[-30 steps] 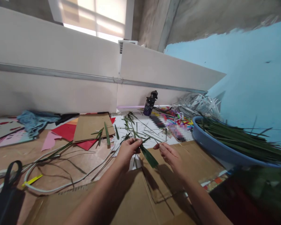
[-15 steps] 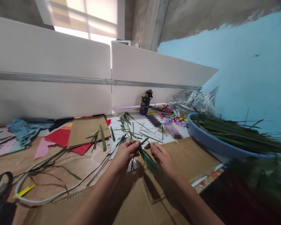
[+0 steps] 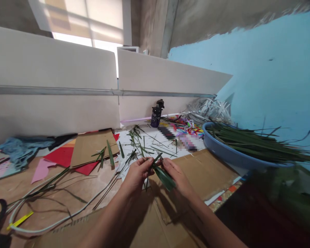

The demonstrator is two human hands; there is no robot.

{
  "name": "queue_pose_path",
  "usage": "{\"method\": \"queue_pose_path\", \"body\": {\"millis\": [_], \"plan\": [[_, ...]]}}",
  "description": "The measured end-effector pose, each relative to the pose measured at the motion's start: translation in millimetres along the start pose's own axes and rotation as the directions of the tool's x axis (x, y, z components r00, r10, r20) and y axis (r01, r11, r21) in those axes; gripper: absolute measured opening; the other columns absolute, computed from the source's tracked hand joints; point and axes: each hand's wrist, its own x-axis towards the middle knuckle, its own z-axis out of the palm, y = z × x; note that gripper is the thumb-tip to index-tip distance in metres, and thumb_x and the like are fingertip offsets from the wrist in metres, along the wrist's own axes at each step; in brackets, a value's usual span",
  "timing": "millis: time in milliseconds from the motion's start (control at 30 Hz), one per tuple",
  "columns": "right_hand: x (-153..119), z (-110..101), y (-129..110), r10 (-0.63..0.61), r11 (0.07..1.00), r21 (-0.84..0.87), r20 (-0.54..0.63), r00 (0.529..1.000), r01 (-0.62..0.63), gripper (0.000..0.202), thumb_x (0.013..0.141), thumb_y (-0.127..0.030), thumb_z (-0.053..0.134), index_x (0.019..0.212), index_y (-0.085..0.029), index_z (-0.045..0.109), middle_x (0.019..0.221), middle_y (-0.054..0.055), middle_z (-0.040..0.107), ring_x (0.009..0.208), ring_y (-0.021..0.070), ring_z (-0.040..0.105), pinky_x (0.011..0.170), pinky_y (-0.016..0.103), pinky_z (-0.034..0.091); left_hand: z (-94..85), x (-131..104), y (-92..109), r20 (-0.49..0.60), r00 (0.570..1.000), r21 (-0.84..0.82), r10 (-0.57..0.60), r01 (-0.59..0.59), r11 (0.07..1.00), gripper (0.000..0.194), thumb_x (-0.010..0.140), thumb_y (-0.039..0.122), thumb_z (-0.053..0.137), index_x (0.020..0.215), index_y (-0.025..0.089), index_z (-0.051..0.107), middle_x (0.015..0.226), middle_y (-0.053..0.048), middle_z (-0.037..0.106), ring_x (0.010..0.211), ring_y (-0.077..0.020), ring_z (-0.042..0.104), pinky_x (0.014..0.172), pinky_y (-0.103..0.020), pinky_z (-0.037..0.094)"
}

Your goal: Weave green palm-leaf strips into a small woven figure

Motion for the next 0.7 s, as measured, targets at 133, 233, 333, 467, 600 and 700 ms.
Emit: {"method": "queue_pose_path", "body": {"millis": [133, 233, 333, 467, 600, 700], "plan": [[-0.1, 0.0, 1.9, 0.007, 1.000, 0.016, -0.011, 1.000, -0.007, 0.054, 0.083, -0.076, 0.077, 0.091, -0.023, 0.074, 0.077, 0.000, 0.058, 0.069, 0.0168, 0.048, 0.062, 0.028, 0.038, 1.5, -0.8, 0.1, -0.022, 1.000, -0.024, -0.018, 0.017, 1.000, 0.059, 0.041, 0.046, 0.109, 0.079, 0.014, 0.078, 0.079, -0.007, 0.078, 0.073, -0.0146, 0.069, 0.067, -0.021, 0.051], [-0.9, 0.5, 0.5, 0.001, 1.000, 0.017, -0.021, 1.000, -0.001, 0.053, 0.082, -0.076, 0.078, 0.089, -0.023, 0.074, 0.076, -0.001, 0.056, 0.066, 0.0157, 0.045, 0.061, 0.028, 0.037, 1.1, 0.1, -0.7, -0.032, 0.999, -0.036, -0.017, 0.016, 0.999, 0.059, 0.038, 0.045, 0.109, 0.077, 0.013, 0.078, 0.077, -0.005, 0.077, 0.068, -0.0125, 0.067, 0.064, -0.021, 0.050], [-1.2, 0.2, 1.4, -0.009, 0.999, 0.031, -0.026, 1.000, 0.010, 0.052, 0.083, -0.074, 0.078, 0.089, -0.023, 0.074, 0.073, -0.002, 0.053, 0.064, 0.0148, 0.042, 0.060, 0.027, 0.036, 1.2, 0.4, -1.0, -0.039, 0.999, -0.037, -0.018, 0.016, 0.999, 0.059, 0.037, 0.044, 0.109, 0.076, 0.013, 0.079, 0.077, -0.005, 0.077, 0.067, -0.0120, 0.067, 0.062, -0.020, 0.050], [-0.7, -1.4, 6.1, -0.008, 0.998, 0.070, -0.022, 1.000, 0.009, 0.048, 0.087, -0.071, 0.077, 0.091, -0.023, 0.074, 0.071, -0.003, 0.051, 0.062, 0.0139, 0.040, 0.061, 0.027, 0.036, 3.8, -1.4, 0.0, -0.050, 0.999, -0.048, -0.019, 0.016, 0.999, 0.059, 0.034, 0.043, 0.110, 0.074, 0.013, 0.079, 0.073, -0.003, 0.075, 0.066, -0.0110, 0.066, 0.061, -0.020, 0.050], [-1.4, -0.4, 6.6, -0.002, 0.998, 0.064, -0.038, 0.999, 0.005, 0.048, 0.087, -0.071, 0.077, 0.092, -0.023, 0.075, 0.074, -0.002, 0.055, 0.062, 0.0137, 0.042, 0.060, 0.027, 0.036, 6.1, -3.7, 1.1, -0.050, 0.999, -0.046, -0.017, 0.015, 0.999, 0.058, 0.035, 0.043, 0.110, 0.074, 0.013, 0.079, 0.075, -0.003, 0.076, 0.066, -0.0105, 0.066, 0.061, -0.019, 0.050], [-2.3, 2.3, 4.0, -0.008, 0.999, 0.046, -0.049, 0.999, 0.010, 0.052, 0.084, -0.073, 0.078, 0.091, -0.022, 0.075, 0.075, 0.000, 0.059, 0.065, 0.0151, 0.047, 0.060, 0.027, 0.036, 6.5, -4.5, 1.4, -0.046, 0.999, -0.048, -0.012, 0.010, 0.999, 0.057, 0.037, 0.043, 0.109, 0.076, 0.012, 0.080, 0.076, -0.003, 0.076, 0.068, -0.0108, 0.066, 0.062, -0.019, 0.051]]}}
